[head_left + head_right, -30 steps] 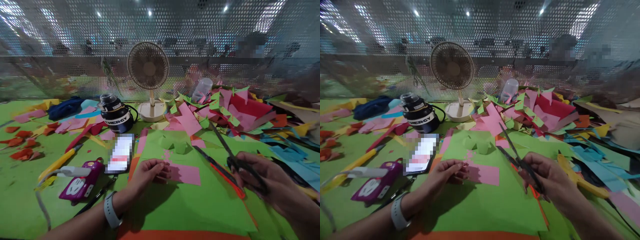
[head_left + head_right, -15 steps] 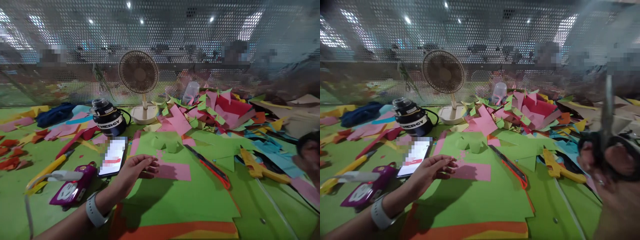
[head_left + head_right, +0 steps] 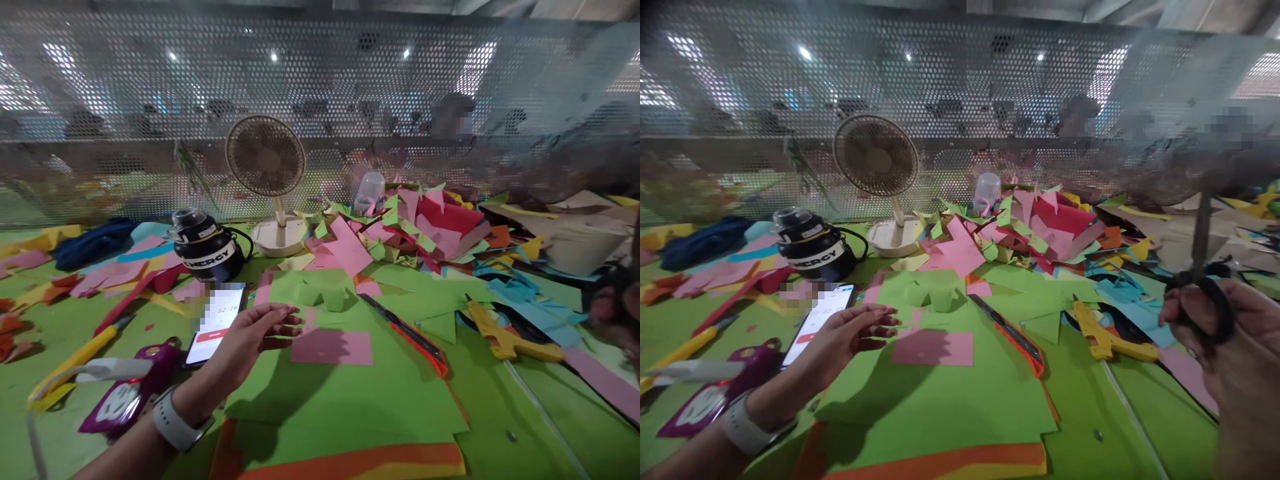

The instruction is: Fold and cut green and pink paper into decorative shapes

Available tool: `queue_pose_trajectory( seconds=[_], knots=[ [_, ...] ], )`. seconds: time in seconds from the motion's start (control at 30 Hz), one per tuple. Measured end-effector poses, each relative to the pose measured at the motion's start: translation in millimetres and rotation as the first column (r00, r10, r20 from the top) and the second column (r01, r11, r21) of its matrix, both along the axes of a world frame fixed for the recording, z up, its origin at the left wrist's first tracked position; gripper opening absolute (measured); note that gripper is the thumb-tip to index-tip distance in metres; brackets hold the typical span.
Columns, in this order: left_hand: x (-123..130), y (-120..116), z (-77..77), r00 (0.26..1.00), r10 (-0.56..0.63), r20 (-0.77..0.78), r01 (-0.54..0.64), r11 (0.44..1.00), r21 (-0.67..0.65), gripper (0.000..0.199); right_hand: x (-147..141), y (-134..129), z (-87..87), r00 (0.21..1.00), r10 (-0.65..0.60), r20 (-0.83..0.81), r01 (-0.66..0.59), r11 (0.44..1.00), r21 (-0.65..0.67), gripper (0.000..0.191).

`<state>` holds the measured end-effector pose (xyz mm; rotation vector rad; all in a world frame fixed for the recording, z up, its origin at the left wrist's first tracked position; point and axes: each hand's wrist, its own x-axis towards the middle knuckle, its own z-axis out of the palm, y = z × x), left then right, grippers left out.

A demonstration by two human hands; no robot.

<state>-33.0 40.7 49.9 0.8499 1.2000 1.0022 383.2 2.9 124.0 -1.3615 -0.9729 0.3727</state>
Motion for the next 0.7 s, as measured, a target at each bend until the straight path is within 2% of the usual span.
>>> queue_pose_trajectory(
  seconds=[0.1,0.2,0.3,0.4,0.5,0.57,0.63,0.7],
  knots=[
    [-1,4,1.8,1.000,0.014,0.010,-0.014,1.000,0.010,0.031,7,7,-15.0,0.996,0.053,-0.069,-0.065,0.979,-0.192,0.055],
    [-4,12,3.8,0.999,0.045,0.020,-0.045,0.999,0.029,0.030,7,18,-31.1,0.990,0.136,-0.040,-0.140,0.889,-0.436,0.064],
    [-8,27,4.2,0.993,0.112,0.027,-0.113,0.992,0.056,0.025,-2,30,-41.1,0.944,0.321,0.076,-0.226,0.796,-0.561,0.064],
    [-12,50,1.4,0.975,0.217,0.040,-0.220,0.971,0.096,0.018,-12,45,-51.0,0.826,0.494,0.270,-0.248,0.750,-0.613,0.059],
    [-15,75,-4.0,0.965,0.262,0.015,-0.262,0.959,0.105,0.012,-15,62,-66.4,0.640,0.620,0.454,-0.184,0.697,-0.693,0.048],
    [-15,89,-7.7,0.955,0.296,-0.017,-0.293,0.950,0.105,0.011,-16,71,-76.1,0.530,0.649,0.545,-0.120,0.694,-0.710,0.039],
    [-16,101,-10.9,0.944,0.326,-0.055,-0.320,0.942,0.099,0.012,-19,79,-81.4,0.471,0.654,0.592,-0.076,0.699,-0.711,0.031],
    [-17,111,-13.6,0.934,0.344,-0.099,-0.337,0.938,0.080,0.012,-23,85,-82.0,0.452,0.658,0.602,-0.058,0.696,-0.716,0.028]
  ],
)
